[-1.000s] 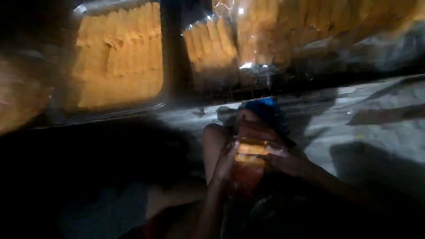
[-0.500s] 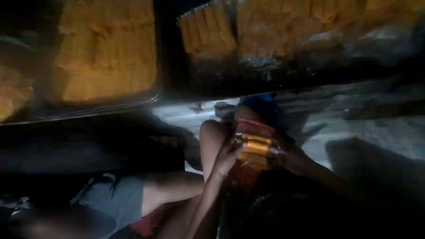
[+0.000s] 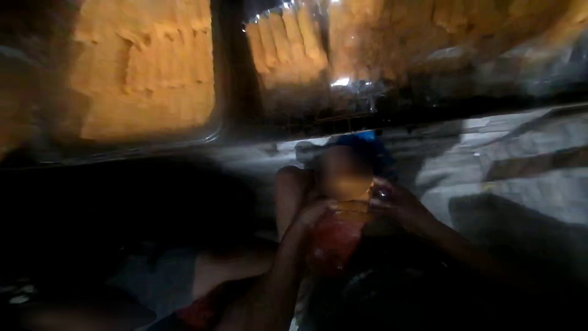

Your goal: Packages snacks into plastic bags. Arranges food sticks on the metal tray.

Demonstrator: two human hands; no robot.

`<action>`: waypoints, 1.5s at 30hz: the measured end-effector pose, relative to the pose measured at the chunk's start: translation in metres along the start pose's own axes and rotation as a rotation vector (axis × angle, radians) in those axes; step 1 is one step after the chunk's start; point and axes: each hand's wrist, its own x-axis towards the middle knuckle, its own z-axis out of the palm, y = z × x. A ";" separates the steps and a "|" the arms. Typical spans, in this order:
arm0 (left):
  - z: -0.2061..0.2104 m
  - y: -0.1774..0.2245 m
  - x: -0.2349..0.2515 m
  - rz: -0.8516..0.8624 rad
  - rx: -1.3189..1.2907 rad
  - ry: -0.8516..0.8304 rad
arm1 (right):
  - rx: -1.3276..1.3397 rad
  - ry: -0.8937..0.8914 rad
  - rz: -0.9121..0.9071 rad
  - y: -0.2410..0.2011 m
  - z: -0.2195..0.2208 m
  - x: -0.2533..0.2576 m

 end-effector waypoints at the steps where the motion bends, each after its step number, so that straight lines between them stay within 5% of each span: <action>1: -0.001 -0.002 0.001 -0.002 -0.010 -0.004 | -0.078 0.027 0.001 -0.003 -0.002 -0.003; 5: -0.005 -0.003 0.003 0.006 0.021 -0.056 | -0.288 0.088 -0.053 -0.011 -0.011 -0.012; 10: -0.008 -0.007 0.005 0.041 0.118 -0.053 | -0.415 -0.048 -0.044 -0.006 -0.014 -0.016; 30: -0.020 -0.003 0.013 -0.135 -0.079 -0.097 | -0.561 -0.257 -0.049 0.000 -0.020 -0.020; 39: -0.020 -0.008 0.013 -0.146 -0.079 -0.085 | -0.679 -0.198 -0.169 0.015 -0.015 -0.015; 45: -0.019 -0.008 0.014 -0.139 -0.071 -0.082 | -0.562 -0.079 -0.061 0.011 -0.014 -0.016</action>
